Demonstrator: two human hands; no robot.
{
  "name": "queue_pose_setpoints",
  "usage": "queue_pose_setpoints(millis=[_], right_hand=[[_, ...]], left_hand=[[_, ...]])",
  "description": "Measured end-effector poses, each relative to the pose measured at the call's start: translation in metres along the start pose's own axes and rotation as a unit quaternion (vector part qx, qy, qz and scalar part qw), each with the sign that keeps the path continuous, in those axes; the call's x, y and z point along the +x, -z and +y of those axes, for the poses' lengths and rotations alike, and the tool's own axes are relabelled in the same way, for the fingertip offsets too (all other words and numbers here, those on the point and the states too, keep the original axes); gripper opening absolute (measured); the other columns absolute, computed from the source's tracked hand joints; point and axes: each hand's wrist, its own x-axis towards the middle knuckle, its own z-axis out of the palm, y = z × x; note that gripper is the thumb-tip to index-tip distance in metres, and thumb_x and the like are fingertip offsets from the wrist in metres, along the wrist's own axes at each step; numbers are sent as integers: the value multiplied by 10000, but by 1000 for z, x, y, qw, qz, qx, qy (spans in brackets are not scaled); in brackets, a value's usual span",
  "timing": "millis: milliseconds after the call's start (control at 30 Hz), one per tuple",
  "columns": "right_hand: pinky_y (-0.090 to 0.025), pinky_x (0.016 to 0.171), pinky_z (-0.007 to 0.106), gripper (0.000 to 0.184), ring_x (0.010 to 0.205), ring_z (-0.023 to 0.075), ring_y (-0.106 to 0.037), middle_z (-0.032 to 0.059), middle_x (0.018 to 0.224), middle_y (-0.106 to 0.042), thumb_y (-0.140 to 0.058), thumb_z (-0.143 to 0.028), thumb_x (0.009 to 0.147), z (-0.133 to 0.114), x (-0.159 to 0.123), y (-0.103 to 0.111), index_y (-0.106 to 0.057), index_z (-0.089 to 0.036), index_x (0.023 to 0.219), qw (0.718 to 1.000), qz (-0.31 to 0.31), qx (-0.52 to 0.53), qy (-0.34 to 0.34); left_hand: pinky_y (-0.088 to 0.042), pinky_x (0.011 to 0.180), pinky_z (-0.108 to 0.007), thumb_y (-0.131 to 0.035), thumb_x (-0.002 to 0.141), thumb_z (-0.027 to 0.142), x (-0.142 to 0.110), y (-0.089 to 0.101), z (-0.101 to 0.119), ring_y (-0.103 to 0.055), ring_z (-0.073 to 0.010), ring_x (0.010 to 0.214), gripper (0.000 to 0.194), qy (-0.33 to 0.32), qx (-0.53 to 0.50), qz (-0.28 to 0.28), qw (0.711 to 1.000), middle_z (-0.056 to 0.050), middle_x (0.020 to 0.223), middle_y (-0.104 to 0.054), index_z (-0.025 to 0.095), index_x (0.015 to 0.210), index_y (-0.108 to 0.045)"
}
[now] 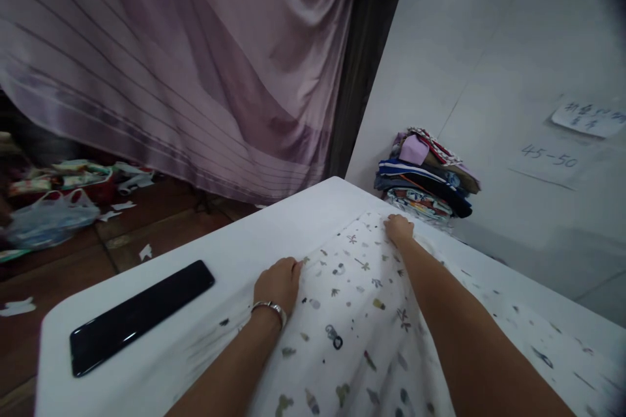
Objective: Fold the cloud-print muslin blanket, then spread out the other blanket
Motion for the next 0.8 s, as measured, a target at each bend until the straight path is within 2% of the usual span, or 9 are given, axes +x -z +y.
queue_pose_setpoints(millis=[167, 233, 333, 467, 567, 667, 800], right_hand=[[-316, 852, 408, 336, 1047, 273, -486, 168, 1083, -574, -323, -96, 843, -5, -3, 5, -569, -117, 1070, 999, 35, -7, -11], [-303, 866, 428, 336, 1094, 295, -444, 185, 1135, -542, -338, -117, 845, -7, -7, 8, -545, -116, 1110, 999, 45, -5, -7], [-282, 911, 417, 348, 1161, 278, -382, 157, 1246, -484, -381, -211, 860, -15, -22, 12, -494, -159, 1186, 998, 44, 5, 37], [-272, 960, 357, 362, 1214, 206, -349, 73, 1314, -457, -329, -364, 902, -31, -56, 10, -488, -232, 1198, 992, 11, 27, 124], [-259, 991, 377, 440, 1273, 196, -294, 47, 1380, -394, -300, -481, 897, -39, -75, 6, -451, -256, 1244, 983, -45, 45, 170], [-189, 1034, 453, 556, 1341, 216, -160, 66, 1472, -217, -242, -530, 896, -42, -78, 3, -309, -230, 1360, 978, -110, 71, 160], [-125, 1056, 479, 594, 1359, 222, -84, 64, 1494, -124, -178, -530, 903, -47, -70, 5, -215, -216, 1406, 979, -120, 79, 142]], left_hand=[[-389, 682, -289, -286, 909, 390, 1, -3, -1, -595, -190, 809, 357, 3, -9, 6, 1000, -45, 912, -645, 203, 861, -587], [-391, 695, -294, -293, 907, 389, 1, -3, -2, -597, -194, 820, 352, -5, -8, 3, 1000, -45, 913, -646, 209, 856, -591], [-395, 714, -302, -295, 907, 396, 2, -4, -2, -597, -201, 834, 357, -15, -7, 2, 1000, -52, 898, -647, 212, 851, -595], [-400, 711, -302, -298, 907, 401, 2, -3, -3, -600, -202, 822, 364, -5, -15, -2, 1000, -65, 888, -649, 195, 853, -593], [-405, 714, -305, -288, 911, 398, 3, -2, -2, -603, -203, 827, 371, -1, -20, 2, 1000, -76, 883, -650, 187, 864, -589], [-411, 698, -319, -277, 912, 393, 4, -3, -3, -609, -213, 819, 375, -3, -19, 7, 1000, -83, 881, -651, 183, 856, -584], [-417, 688, -318, -273, 910, 391, 7, -5, -5, -611, -215, 833, 373, -3, -21, 8, 1000, -83, 911, -650, 182, 859, -578]])
